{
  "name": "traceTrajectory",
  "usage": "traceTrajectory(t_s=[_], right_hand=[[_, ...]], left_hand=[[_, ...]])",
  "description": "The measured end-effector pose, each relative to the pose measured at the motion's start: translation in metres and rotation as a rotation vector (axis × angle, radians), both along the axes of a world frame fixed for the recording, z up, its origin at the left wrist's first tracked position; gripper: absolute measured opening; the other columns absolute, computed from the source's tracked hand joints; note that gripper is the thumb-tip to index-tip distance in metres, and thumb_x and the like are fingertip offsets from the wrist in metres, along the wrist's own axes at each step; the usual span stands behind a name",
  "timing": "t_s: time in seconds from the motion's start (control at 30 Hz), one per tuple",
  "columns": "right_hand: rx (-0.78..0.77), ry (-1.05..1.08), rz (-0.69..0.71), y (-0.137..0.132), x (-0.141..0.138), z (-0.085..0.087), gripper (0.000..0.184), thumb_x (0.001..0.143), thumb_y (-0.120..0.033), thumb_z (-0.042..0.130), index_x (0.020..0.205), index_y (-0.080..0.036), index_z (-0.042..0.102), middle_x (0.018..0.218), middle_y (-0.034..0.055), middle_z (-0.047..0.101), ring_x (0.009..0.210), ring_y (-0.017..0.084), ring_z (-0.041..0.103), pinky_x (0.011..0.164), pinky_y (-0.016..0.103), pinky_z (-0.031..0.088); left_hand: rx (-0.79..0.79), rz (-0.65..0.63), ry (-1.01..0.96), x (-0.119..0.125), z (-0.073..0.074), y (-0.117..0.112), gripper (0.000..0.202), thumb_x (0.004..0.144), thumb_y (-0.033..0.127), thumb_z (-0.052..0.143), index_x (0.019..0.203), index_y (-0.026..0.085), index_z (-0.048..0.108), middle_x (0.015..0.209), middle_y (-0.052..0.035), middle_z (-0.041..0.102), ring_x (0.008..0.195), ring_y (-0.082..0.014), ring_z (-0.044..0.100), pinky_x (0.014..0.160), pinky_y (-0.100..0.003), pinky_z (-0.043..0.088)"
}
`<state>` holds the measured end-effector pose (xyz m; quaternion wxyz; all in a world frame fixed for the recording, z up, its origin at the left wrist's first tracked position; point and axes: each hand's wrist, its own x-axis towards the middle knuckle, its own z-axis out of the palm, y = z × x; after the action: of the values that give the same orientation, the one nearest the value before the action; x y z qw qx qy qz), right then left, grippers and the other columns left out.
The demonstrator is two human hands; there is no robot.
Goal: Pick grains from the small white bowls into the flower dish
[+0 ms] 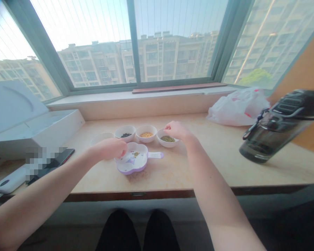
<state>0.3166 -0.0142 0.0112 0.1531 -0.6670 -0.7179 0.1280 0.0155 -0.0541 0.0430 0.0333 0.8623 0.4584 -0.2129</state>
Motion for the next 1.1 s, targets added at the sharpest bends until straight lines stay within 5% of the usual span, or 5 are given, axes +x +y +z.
traceTrajectory(t_s=[0.57, 0.8, 1.1], right_hand=[[-0.02, 0.062, 0.096, -0.005, -0.012, 0.002, 0.025, 0.088, -0.035, 0.067, 0.1, -0.018, 0.081, 0.102, 0.0102, 0.079, 0.086, 0.022, 0.071, 0.069, 0.027, 0.049], [-0.015, 0.029, 0.126, -0.006, -0.014, 0.004, 0.026, 0.088, -0.032, 0.065, 0.102, -0.016, 0.081, 0.102, 0.0101, 0.079, 0.086, 0.022, 0.071, 0.07, 0.027, 0.048], [-0.01, 0.034, 0.137, -0.006, -0.014, 0.003, 0.026, 0.088, -0.034, 0.066, 0.102, -0.018, 0.081, 0.101, 0.0096, 0.079, 0.085, 0.022, 0.071, 0.071, 0.027, 0.049]], left_hand=[[0.131, -0.065, -0.12, 0.003, -0.023, 0.004, 0.013, 0.066, 0.013, 0.075, 0.057, 0.019, 0.069, 0.053, -0.004, 0.058, 0.063, -0.0221, 0.062, 0.062, -0.031, 0.046], [0.159, -0.058, -0.085, 0.005, -0.023, -0.004, 0.01, 0.074, 0.008, 0.07, 0.071, 0.017, 0.075, 0.064, -0.0096, 0.068, 0.079, -0.028, 0.069, 0.076, -0.034, 0.05], [0.25, -0.201, 0.069, 0.01, -0.021, -0.013, 0.015, 0.08, 0.012, 0.066, 0.086, 0.016, 0.079, 0.08, -0.0134, 0.075, 0.078, -0.0276, 0.07, 0.068, -0.032, 0.048]])
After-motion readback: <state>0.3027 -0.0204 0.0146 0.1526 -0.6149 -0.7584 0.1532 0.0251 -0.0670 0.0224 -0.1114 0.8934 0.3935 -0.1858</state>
